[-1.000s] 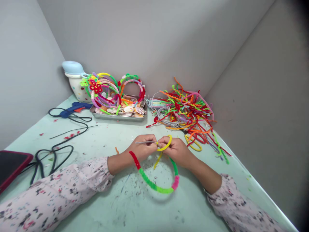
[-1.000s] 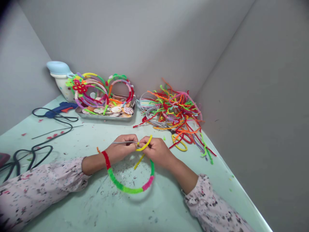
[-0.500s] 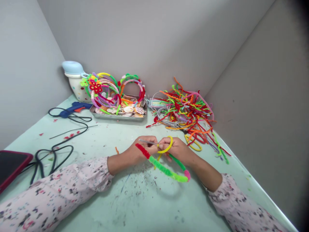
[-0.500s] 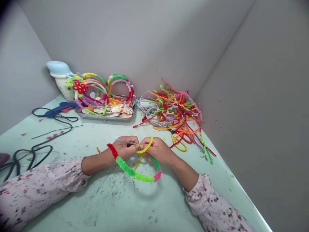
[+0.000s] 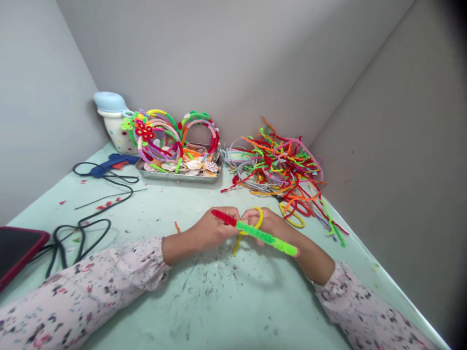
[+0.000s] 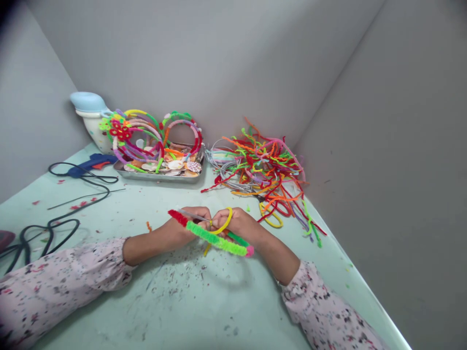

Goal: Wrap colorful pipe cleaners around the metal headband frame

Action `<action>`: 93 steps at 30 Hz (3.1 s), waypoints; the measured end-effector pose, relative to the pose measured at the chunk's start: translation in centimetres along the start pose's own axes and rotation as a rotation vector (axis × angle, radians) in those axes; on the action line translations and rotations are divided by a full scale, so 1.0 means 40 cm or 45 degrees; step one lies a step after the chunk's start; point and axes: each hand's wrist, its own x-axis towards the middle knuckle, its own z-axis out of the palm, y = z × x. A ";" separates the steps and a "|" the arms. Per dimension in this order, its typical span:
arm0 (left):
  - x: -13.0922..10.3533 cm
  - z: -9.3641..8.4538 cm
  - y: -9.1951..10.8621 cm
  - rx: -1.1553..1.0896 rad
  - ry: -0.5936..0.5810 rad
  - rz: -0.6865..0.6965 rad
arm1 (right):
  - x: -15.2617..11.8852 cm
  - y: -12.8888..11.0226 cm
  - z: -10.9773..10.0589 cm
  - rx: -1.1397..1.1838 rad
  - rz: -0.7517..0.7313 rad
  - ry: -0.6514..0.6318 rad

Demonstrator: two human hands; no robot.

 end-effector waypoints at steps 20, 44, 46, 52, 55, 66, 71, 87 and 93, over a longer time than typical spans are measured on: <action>0.019 -0.014 -0.007 -0.519 0.100 -0.013 | 0.022 0.050 -0.026 0.653 -0.026 0.092; 0.021 -0.020 0.001 -1.051 0.059 -0.085 | 0.052 0.077 -0.054 0.305 -0.423 1.050; 0.025 -0.023 -0.002 -1.073 0.109 -0.040 | 0.048 0.080 -0.056 0.237 -0.490 1.249; 0.028 -0.025 0.000 -0.987 0.224 -0.025 | 0.002 0.051 -0.003 -0.720 -1.032 1.264; 0.026 -0.017 0.002 -0.898 0.212 -0.048 | 0.000 0.044 0.017 -1.149 -1.124 0.964; 0.010 -0.028 0.007 -0.030 0.725 0.129 | 0.026 0.058 -0.005 -1.125 -1.027 0.837; 0.002 -0.018 0.015 0.243 0.684 0.275 | 0.028 0.058 -0.003 -1.171 -1.012 0.811; 0.030 -0.021 -0.014 -0.042 0.238 -0.220 | 0.034 0.063 0.001 -1.268 -1.026 0.689; 0.033 -0.028 -0.024 -0.159 0.141 -0.160 | 0.033 0.063 0.003 -1.178 -1.025 0.672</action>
